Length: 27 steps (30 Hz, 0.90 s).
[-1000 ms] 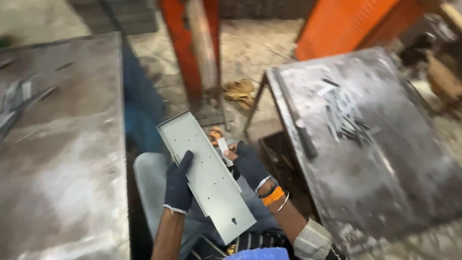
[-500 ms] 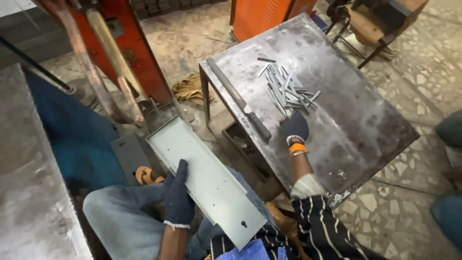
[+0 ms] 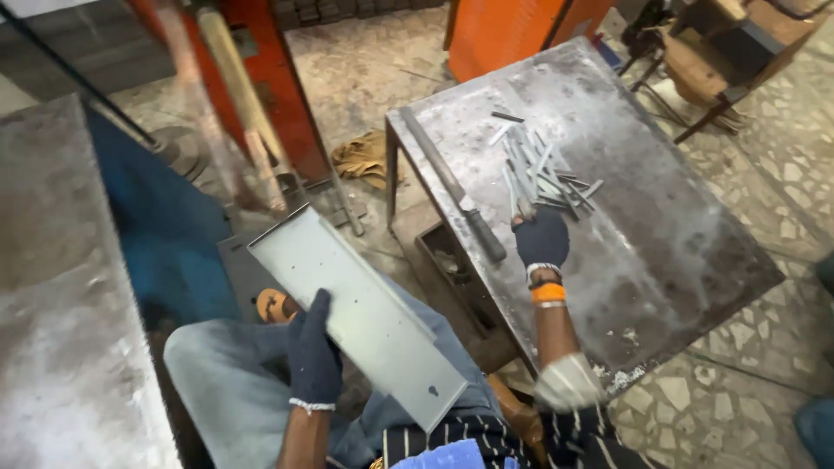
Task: The person sits at a workbench holding a sheet-metal box enclosure and inserts small metal strips into holes along its edge, pressing each strip into place by hand. Near the end, the person uses a file on a metal piece held against the press frame.
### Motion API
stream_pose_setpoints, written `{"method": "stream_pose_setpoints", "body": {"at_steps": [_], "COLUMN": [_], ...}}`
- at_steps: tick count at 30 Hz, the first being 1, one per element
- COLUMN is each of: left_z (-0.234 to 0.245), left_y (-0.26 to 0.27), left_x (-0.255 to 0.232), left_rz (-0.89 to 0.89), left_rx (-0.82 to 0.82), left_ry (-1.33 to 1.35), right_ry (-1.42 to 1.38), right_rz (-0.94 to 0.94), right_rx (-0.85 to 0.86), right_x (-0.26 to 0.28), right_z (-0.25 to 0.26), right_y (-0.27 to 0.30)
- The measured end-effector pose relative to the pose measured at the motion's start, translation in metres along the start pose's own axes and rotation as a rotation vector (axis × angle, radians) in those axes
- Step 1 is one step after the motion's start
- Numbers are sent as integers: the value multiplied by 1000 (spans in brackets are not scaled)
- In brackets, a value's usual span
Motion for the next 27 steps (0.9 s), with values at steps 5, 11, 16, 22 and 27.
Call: {"method": "stream_pose_setpoints", "body": {"at_steps": [5,11,16,22,27], "left_z": [-4,-3,4,3,7], "left_y": [-2,5,11,13,16], "left_x": [-81,-55,-50,-59,-73], "left_rz": [-261,356,333,247,179], "left_rx": [-22,-152,-161,-138,-184], "left_ry": [-233,563,551,500,404], "right_ry": [-519,-507,-350,-532,-412], "right_rz": [364,699,760,742,842], "right_rx": [224,333,352,326,259], "right_x": [160,267,288,299,313], "right_z": [57,105,109,116,125], "right_y": [81,181,199,192,209]}}
Point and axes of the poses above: each hand's wrist, its own y-axis away from the middle knuckle, its own z-axis out of the back of the hand, x = y × z, the point moved 7 cm from there along -y, towards the middle knuckle, and after that the axes turned 4 degrees about x, right-handed, at the moved point
